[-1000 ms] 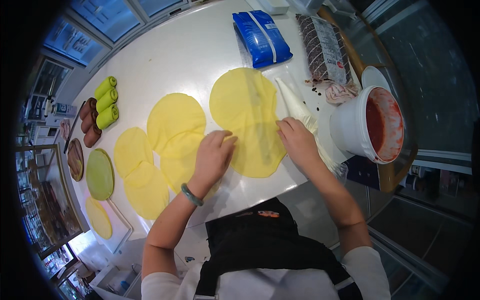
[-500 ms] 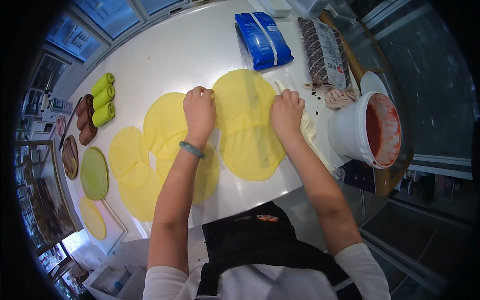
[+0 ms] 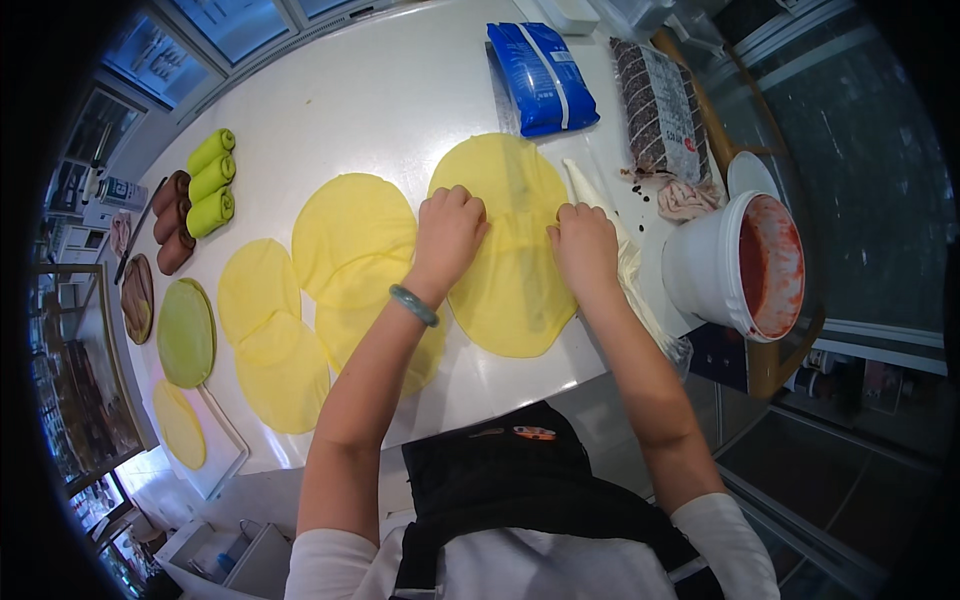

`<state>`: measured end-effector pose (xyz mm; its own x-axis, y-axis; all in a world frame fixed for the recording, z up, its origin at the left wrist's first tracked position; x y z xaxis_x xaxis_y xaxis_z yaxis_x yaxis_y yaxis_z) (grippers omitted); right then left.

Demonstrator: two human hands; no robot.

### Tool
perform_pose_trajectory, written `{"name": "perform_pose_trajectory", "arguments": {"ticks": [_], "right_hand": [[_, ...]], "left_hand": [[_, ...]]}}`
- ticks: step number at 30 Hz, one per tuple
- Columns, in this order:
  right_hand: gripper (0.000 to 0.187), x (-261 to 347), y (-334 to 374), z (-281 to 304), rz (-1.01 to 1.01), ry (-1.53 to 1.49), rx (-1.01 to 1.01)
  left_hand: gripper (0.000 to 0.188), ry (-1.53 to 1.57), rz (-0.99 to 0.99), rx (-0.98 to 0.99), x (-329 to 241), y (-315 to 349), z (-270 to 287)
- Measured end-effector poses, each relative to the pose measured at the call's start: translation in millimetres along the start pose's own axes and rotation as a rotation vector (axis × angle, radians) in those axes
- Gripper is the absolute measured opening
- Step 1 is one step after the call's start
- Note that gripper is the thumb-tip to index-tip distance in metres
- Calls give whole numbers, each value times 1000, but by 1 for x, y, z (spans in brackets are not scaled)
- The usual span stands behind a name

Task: The person prepares crepes by piping white cream onto green and yellow crepe sheets, sprinkling dark crumbs, and rolling them into cylinders. They also refill a piping bag with cream and continue piping onto additional crepes.

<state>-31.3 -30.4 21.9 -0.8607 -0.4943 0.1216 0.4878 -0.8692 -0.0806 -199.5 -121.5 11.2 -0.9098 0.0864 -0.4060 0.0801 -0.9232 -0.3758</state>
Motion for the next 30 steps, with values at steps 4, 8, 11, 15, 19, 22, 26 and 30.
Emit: {"name": "perform_pose_trajectory", "arguments": {"ticks": [4, 8, 11, 15, 19, 22, 26, 30], "right_hand": [[19, 1, 1, -4, -30, 2, 68], [23, -5, -1, -9, -43, -12, 99], [32, -6, 6, 6, -59, -60, 28], [56, -28, 35, 41, -116, -53, -224], [73, -79, 38, 29, -305, -262, -117], [72, -88, 34, 19, -365, -307, 27], [70, -90, 47, 55, -245, -314, -155], [66, -4, 87, 157, 89, -297, -316]], "left_hand": [[14, -16, -34, 1, -4, 0, -3], [15, -13, -1, 9, -6, 2, 4], [14, -65, 41, 5, -5, 5, 6], [27, -108, 148, -8, 0, 10, 12], [59, -106, 1, -43, -35, 10, 18], [74, 69, -74, 11, -68, 2, 16], [84, 47, -380, 120, -136, -27, 24], [93, -130, -590, -116, -169, -40, 69]]}}
Point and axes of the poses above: each hand's wrist, its own y-axis away from the middle knuckle, its own z-axis out of the back of the hand, x = y × z, the point moved 7 cm from there along -y, towards the middle knuckle, and after that the axes turned 11 degrees about -z, right-handed, at the moved point
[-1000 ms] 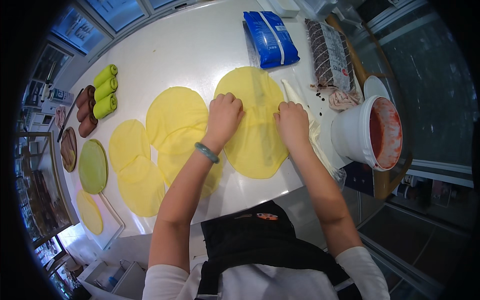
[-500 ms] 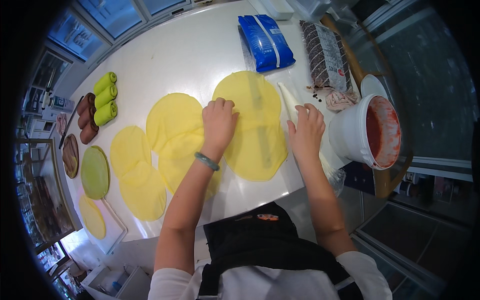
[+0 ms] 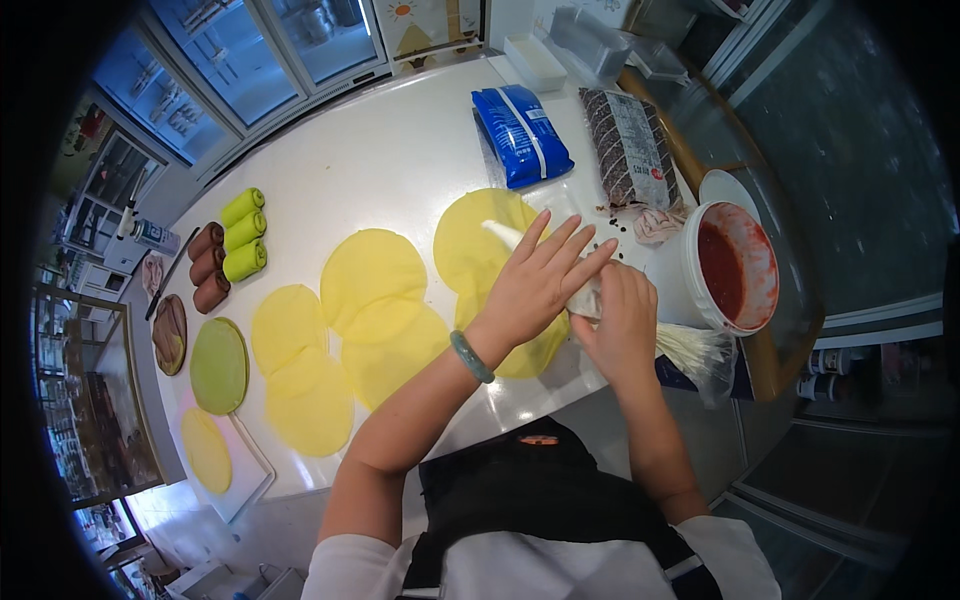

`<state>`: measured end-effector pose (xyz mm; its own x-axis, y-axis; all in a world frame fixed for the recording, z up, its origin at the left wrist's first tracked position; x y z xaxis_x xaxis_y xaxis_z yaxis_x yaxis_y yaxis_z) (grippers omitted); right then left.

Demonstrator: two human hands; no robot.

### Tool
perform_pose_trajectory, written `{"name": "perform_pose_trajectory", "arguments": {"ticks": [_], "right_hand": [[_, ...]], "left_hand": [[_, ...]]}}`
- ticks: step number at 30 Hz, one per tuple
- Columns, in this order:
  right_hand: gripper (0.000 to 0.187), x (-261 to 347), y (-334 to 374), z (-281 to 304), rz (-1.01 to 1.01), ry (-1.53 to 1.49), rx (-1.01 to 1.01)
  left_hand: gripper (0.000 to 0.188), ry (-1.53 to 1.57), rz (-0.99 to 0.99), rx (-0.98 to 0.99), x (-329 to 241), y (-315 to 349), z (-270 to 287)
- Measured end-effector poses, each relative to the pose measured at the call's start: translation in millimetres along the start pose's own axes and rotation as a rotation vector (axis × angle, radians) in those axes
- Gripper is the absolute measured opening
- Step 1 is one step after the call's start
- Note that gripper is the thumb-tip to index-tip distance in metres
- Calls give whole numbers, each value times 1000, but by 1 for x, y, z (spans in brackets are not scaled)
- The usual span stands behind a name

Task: The person prepares crepes by piping white cream onto green and yellow crepe sheets, sprinkling dark crumbs, and rolling them into cylinders. They also refill a piping bag with cream and continue piping onto additional crepes.

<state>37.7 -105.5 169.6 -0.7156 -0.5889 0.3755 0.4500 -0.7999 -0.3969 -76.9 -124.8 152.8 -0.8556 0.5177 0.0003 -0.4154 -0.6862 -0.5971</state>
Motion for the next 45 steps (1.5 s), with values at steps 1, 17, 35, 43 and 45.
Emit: {"name": "perform_pose_trajectory", "arguments": {"ticks": [1, 17, 35, 43, 45], "right_hand": [[64, 28, 5, 15, 111, -2, -44], [40, 202, -35, -9, 215, -1189, 894], [33, 349, 6, -112, 210, -1095, 1087], [39, 286, -10, -165, -450, -1470, 187], [38, 282, -2, -168, -450, -1510, 36]], "left_hand": [[86, 79, 98, -8, 6, 4, 22], [124, 812, 669, -412, 38, 100, 219], [47, 707, 293, -205, 79, 107, 393], [40, 398, 577, 12, 143, 348, 346], [41, 596, 841, 354, 124, 426, 270]]}}
Point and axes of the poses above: each hand's wrist, its own y-axis away from the middle knuckle, its own z-axis out of the back of the hand, x = y × z, the point moved 7 cm from there along -y, towards the middle knuckle, and after that the axes turned 11 degrees about -z, right-handed, at the moved point
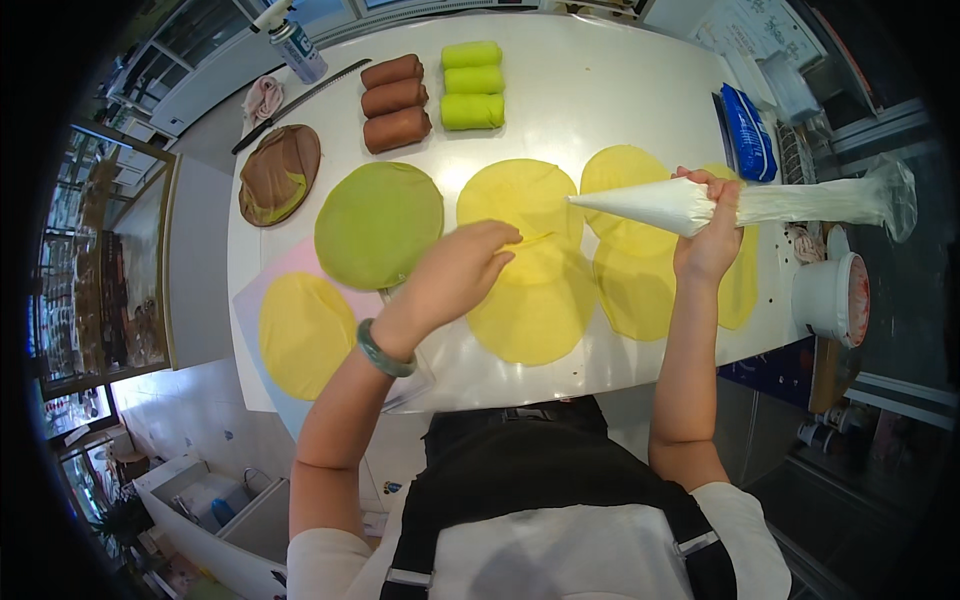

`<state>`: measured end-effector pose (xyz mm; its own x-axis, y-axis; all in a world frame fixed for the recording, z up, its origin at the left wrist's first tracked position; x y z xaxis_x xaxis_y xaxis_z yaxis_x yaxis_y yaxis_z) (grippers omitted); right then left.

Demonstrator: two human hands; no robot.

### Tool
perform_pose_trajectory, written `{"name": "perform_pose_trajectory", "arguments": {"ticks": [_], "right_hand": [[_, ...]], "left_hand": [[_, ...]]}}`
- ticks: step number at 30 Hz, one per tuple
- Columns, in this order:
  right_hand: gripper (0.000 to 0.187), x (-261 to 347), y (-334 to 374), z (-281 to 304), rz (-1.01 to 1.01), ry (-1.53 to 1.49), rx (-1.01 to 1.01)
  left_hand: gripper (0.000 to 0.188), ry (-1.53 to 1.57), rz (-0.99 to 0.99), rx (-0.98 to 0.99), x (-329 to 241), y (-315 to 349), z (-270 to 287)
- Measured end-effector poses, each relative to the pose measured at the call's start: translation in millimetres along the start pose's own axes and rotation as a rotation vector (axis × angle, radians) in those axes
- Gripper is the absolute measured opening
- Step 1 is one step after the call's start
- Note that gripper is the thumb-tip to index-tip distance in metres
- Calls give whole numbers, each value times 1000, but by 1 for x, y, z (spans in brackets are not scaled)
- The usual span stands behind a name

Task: The person prepares crepes by piping white cream onto green and yellow crepe sheets, sprinkling dark crumbs, and rolling them into cylinders. They also refill a piping bag with cream and continue piping onto additional crepes.

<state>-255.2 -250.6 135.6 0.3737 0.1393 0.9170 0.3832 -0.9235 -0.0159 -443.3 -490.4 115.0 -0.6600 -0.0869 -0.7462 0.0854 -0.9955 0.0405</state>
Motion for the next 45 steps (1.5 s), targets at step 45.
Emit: {"name": "perform_pose_trajectory", "arguments": {"ticks": [45], "right_hand": [[42, -43, 156, -30, 131, 572, 103]], "left_hand": [[43, 125, -57, -188, 26, 135, -54]]}}
Point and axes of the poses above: each hand's wrist, its own y-axis away from the middle knuckle, its own z-axis out of the back of the hand, x = y × z, the point moved 7 cm from there along -y, towards the middle knuckle, and after that the axes turned 11 degrees about -z, right-handed, at the moved point
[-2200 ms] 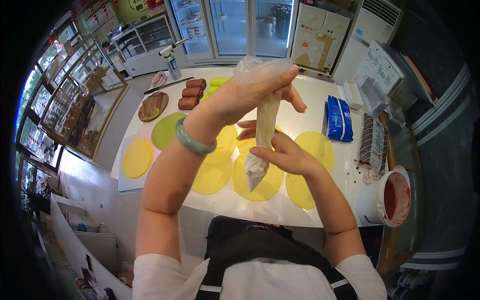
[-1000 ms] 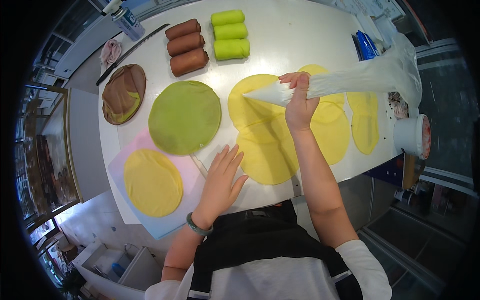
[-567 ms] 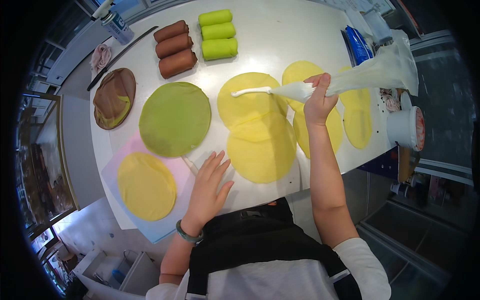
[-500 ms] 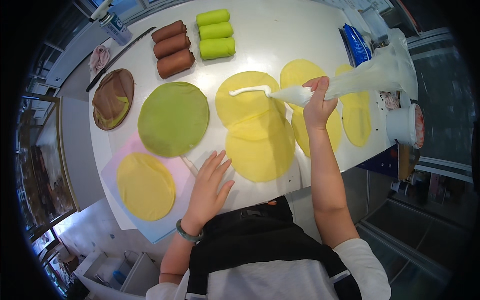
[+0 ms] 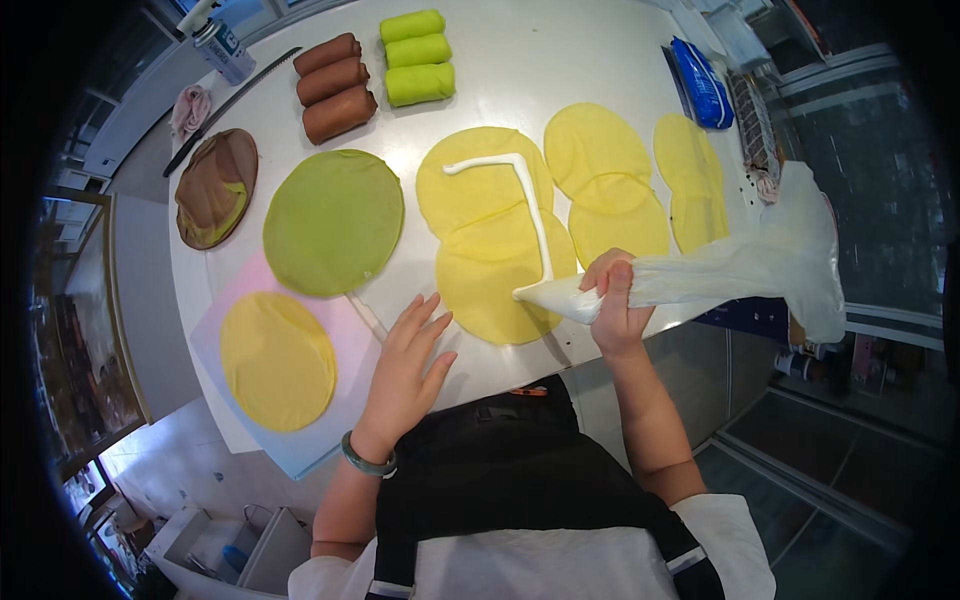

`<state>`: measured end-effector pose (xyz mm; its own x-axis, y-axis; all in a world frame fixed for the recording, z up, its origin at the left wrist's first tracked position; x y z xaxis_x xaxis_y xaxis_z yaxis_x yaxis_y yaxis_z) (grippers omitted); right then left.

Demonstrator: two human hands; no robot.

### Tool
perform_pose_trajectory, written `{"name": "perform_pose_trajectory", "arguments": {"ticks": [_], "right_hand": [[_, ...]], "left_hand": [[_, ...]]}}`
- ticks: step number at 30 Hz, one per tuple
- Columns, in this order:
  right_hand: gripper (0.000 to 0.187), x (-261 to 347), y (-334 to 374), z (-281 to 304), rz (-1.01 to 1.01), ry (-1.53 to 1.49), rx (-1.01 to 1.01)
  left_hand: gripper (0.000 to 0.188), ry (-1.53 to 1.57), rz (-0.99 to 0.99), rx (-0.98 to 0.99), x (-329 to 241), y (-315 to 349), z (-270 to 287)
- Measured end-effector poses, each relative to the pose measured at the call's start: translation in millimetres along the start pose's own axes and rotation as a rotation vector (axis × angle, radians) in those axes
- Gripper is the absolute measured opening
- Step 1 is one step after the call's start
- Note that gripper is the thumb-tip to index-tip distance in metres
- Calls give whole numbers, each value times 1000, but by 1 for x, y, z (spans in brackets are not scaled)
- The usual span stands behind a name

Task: The person prepares crepes by piping white cream onto green and yellow crepe sheets, sprinkling dark crumbs, and rolling them into cylinders. They also refill a piping bag with cream and continue piping onto additional crepes.

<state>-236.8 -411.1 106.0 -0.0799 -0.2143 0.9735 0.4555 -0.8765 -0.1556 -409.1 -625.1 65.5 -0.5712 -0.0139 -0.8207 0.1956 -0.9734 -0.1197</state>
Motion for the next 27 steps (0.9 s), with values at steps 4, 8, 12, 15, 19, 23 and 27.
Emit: {"name": "perform_pose_trajectory", "arguments": {"ticks": [4, 8, 12, 15, 19, 23, 27], "right_hand": [[43, 13, -12, -23, -63, -71, 63], [48, 13, -71, -45, 58, -257, -65], [49, -7, -126, -91, 158, -138, -90], [45, -13, -131, -98, 182, -60, -124], [39, -3, -89, -70, 72, -111, -98], [44, 6, -18, -37, -74, -98, -70], [45, 10, -3, 6, -88, 39, -157]], "left_hand": [[44, -36, 25, -31, -1, 15, 6], [43, -36, 62, -37, -1, 22, 10], [42, -27, 60, -44, -7, 20, 12], [42, -34, 65, -52, -8, 24, 12], [42, -31, 76, -47, -5, 29, 11], [42, -8, 62, -43, -4, 27, 8], [53, 41, 17, -12, -10, 16, 3]]}}
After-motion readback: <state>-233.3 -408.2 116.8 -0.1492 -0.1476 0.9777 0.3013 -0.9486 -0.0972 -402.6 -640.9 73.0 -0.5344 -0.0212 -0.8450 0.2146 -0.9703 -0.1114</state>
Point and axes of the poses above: each hand's wrist, its own y-axis away from the middle knuckle, its own z-axis out of the back of the hand, x = y × z, the point moved 7 cm from there along -y, towards the middle knuckle, and after that the axes turned 11 degrees about -z, right-handed, at the moved point
